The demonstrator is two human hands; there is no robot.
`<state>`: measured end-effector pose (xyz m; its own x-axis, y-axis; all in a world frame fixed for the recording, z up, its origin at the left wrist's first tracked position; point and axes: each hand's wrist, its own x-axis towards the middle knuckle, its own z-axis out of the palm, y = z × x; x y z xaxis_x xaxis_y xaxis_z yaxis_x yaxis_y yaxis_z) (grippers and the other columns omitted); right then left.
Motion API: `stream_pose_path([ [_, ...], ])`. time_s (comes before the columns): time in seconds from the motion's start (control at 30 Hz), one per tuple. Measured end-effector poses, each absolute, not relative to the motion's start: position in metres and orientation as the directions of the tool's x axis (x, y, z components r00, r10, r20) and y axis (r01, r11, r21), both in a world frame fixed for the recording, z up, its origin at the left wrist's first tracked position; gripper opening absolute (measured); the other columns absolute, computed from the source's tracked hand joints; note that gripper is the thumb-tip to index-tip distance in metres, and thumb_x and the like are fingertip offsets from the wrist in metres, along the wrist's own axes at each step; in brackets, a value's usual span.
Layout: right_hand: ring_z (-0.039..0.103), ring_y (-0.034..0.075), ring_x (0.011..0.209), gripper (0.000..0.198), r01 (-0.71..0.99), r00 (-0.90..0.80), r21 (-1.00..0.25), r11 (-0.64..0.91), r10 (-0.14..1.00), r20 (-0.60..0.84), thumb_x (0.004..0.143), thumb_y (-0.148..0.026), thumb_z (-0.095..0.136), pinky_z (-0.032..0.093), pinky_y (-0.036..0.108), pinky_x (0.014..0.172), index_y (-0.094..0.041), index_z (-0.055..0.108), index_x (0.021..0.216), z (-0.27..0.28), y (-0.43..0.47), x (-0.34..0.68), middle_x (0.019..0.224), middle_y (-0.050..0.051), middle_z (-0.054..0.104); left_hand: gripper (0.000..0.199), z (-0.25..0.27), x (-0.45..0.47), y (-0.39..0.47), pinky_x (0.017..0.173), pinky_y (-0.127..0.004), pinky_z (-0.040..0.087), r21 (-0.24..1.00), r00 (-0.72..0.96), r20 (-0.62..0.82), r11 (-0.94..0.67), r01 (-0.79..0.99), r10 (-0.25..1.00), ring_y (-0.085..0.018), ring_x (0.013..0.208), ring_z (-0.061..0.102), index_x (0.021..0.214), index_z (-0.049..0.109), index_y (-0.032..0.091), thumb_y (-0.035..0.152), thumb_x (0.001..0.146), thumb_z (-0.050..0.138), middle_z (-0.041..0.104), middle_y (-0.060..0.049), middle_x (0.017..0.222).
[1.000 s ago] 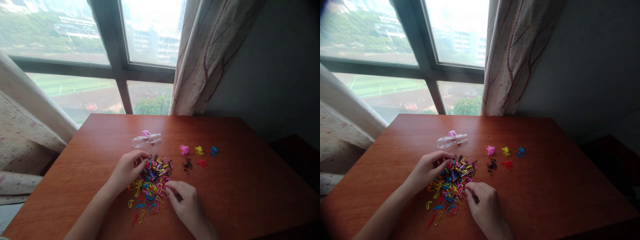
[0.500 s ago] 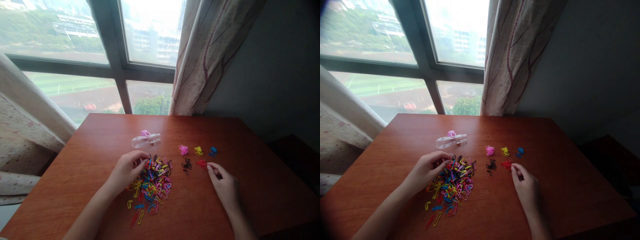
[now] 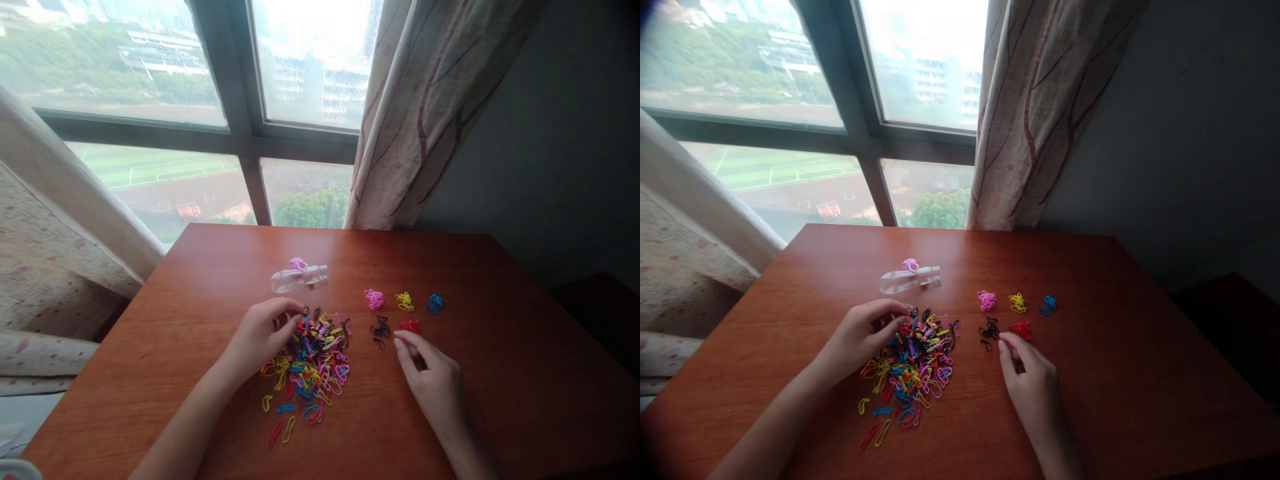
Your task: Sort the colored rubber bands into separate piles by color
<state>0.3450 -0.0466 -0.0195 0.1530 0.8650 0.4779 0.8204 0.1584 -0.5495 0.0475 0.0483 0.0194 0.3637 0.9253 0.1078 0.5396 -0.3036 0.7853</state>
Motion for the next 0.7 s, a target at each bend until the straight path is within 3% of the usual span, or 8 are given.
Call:
stream_pose_path([
  [0.17,0.067,0.016,0.066,0.018,0.700,-0.131,-0.605,0.380,0.901,0.414,0.097,-0.021,0.051,0.048,0.024,0.064,-0.021,0.070,0.096,-0.018,-0.059,0.288,0.079,0.002,0.073,0.017,0.019,0.048,0.048,0.057,-0.022,0.044,0.785,0.360,0.125,-0.314,0.534,0.925,-0.013,0.061,0.055,0.093,0.071,0.016,0.023,0.088,0.057,0.070,-0.003,0.077],
  [0.33,0.064,0.016,0.064,0.020,0.640,-0.304,-0.617,0.457,0.889,0.343,0.097,-0.019,0.049,0.041,0.026,0.062,-0.023,0.069,0.092,-0.014,-0.071,0.254,0.074,0.000,0.070,0.016,0.020,0.049,0.047,0.055,-0.021,0.044,0.779,0.371,0.138,-0.332,0.532,0.918,-0.012,0.060,0.055,0.093,0.071,0.016,0.022,0.087,0.058,0.072,-0.003,0.080],
  [0.7,0.063,0.016,0.067,0.010,0.684,-0.367,-0.585,0.435,0.899,0.240,0.088,-0.018,0.061,0.036,0.026,0.062,-0.025,0.064,0.081,-0.015,-0.073,0.245,0.074,-0.002,0.071,0.013,0.024,0.056,0.046,0.062,-0.023,0.047,0.750,0.405,0.159,-0.378,0.543,0.900,-0.014,0.068,0.061,0.090,0.070,0.017,0.018,0.086,0.058,0.073,-0.003,0.084],
])
